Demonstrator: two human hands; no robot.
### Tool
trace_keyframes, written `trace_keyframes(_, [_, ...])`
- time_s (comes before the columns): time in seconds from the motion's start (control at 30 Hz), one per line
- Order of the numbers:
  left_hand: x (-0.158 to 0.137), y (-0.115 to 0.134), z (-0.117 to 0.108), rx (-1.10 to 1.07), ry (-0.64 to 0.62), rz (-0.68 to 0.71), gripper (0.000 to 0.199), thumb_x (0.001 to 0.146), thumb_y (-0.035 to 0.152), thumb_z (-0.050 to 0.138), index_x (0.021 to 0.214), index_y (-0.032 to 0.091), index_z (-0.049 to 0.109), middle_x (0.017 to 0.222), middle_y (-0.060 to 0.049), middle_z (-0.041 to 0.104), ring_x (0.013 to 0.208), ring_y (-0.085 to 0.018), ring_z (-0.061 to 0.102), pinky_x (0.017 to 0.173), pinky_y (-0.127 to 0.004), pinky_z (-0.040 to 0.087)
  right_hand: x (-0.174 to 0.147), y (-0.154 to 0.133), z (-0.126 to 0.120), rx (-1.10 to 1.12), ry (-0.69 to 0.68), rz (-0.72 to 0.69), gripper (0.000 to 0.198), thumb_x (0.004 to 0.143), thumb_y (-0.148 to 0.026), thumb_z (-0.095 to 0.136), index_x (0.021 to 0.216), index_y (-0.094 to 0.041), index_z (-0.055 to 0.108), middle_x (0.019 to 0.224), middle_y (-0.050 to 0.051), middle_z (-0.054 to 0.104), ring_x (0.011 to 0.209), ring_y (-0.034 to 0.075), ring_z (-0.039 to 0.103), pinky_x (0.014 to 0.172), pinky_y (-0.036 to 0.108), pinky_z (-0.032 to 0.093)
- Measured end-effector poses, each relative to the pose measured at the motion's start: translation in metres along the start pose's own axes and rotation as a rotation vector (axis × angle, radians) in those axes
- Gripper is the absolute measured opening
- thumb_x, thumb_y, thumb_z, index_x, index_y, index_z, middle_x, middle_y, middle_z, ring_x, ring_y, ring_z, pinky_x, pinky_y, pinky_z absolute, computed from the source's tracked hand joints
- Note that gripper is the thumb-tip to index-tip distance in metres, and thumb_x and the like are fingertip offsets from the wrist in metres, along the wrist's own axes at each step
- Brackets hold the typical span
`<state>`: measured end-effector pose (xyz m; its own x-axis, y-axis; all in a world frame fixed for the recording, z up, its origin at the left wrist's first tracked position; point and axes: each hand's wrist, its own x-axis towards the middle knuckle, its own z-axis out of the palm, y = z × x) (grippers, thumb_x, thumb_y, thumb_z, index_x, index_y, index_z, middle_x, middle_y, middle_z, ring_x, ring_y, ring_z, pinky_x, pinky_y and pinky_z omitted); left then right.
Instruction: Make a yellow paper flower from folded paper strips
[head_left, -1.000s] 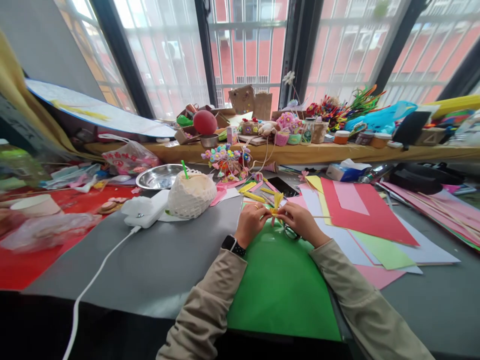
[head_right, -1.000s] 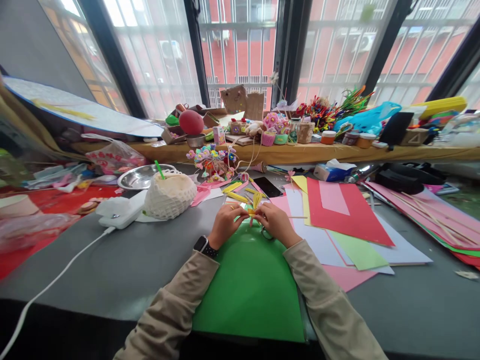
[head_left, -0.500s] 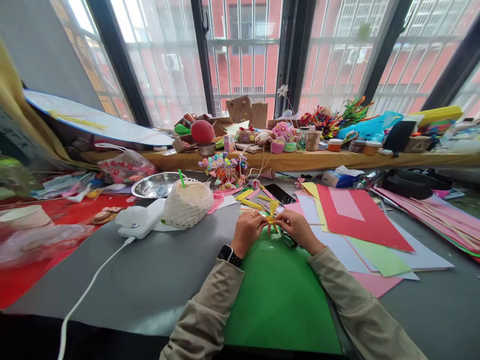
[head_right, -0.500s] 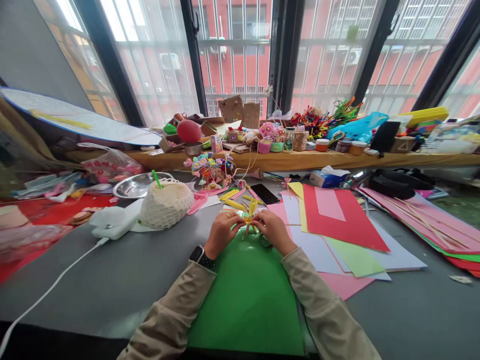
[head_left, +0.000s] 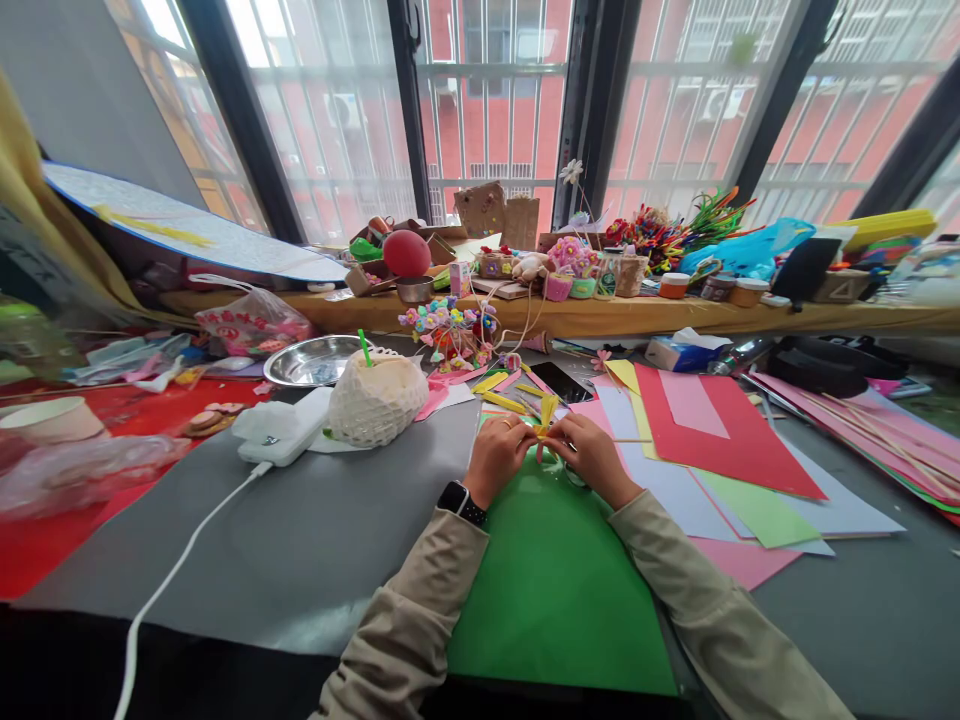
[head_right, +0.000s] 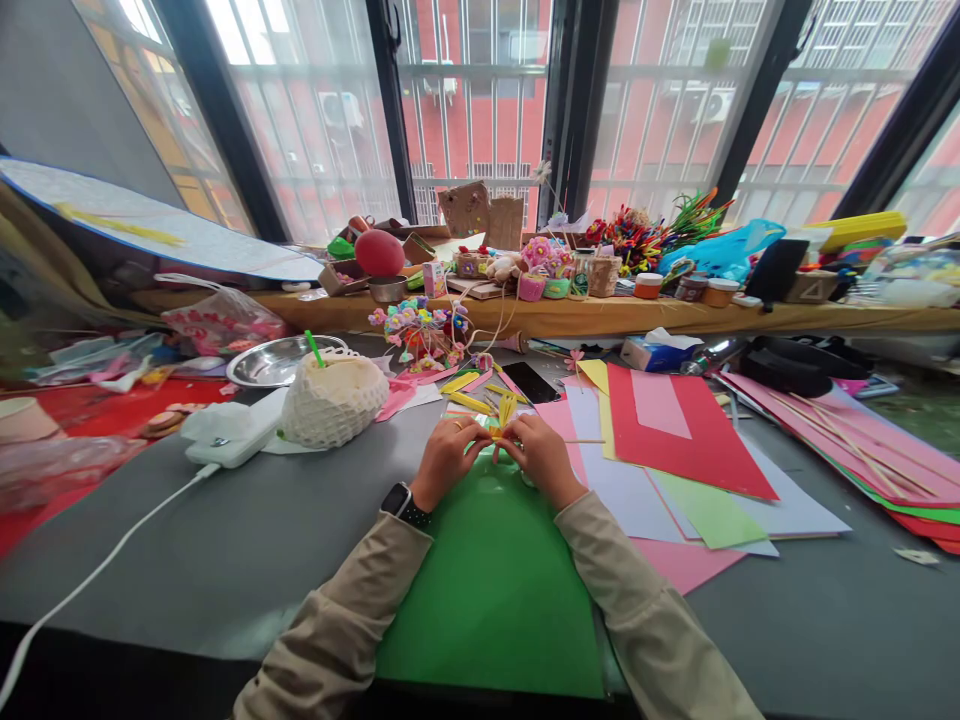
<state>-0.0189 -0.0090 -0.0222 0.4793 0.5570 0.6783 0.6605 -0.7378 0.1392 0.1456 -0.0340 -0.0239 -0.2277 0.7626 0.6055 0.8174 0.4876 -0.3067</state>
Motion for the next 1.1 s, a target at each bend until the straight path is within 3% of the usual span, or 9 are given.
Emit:
trace_keyframes(0.33, [-0.001, -0.001, 0.001, 0.016, -0.033, -0.006, 0.014, 0.078, 0.026, 0.049, 0.076, 0.017, 0.059, 0.074, -0.003, 0.061, 0.073, -0.015, 0.053, 0.069, -0.027, 0.038, 0.0, 0.001, 0.003, -0.062, 0.053, -0.087, 0.019, 0.081, -0.03, 0.047, 0.074, -0.017, 0.058, 0.071, 0.006, 0.057, 0.07, 0.017, 0.052, 0.061, 0.027, 0.041])
trace_keyframes(0.87, [0.0, -0.001, 0.002, 0.058, -0.066, -0.006, 0.014, 0.079, 0.026, 0.048, 0.075, 0.017, 0.059, 0.075, -0.003, 0.06, 0.072, -0.016, 0.053, 0.068, -0.028, 0.038, 0.001, 0.0, 0.011, -0.32, 0.024, -0.199, 0.022, 0.085, -0.027, 0.039, 0.078, -0.015, 0.056, 0.073, 0.007, 0.057, 0.069, 0.017, 0.05, 0.06, 0.026, 0.036])
trace_keyframes(1.1, [0.0, 0.0, 0.002, 0.046, -0.091, -0.024, 0.014, 0.079, 0.026, 0.049, 0.076, 0.017, 0.059, 0.075, -0.004, 0.06, 0.072, -0.015, 0.053, 0.068, -0.028, 0.037, 0.001, 0.0, 0.014, -0.337, -0.009, -0.202, 0.019, 0.085, -0.025, 0.04, 0.081, -0.015, 0.057, 0.076, 0.008, 0.056, 0.071, 0.018, 0.049, 0.062, 0.028, 0.036])
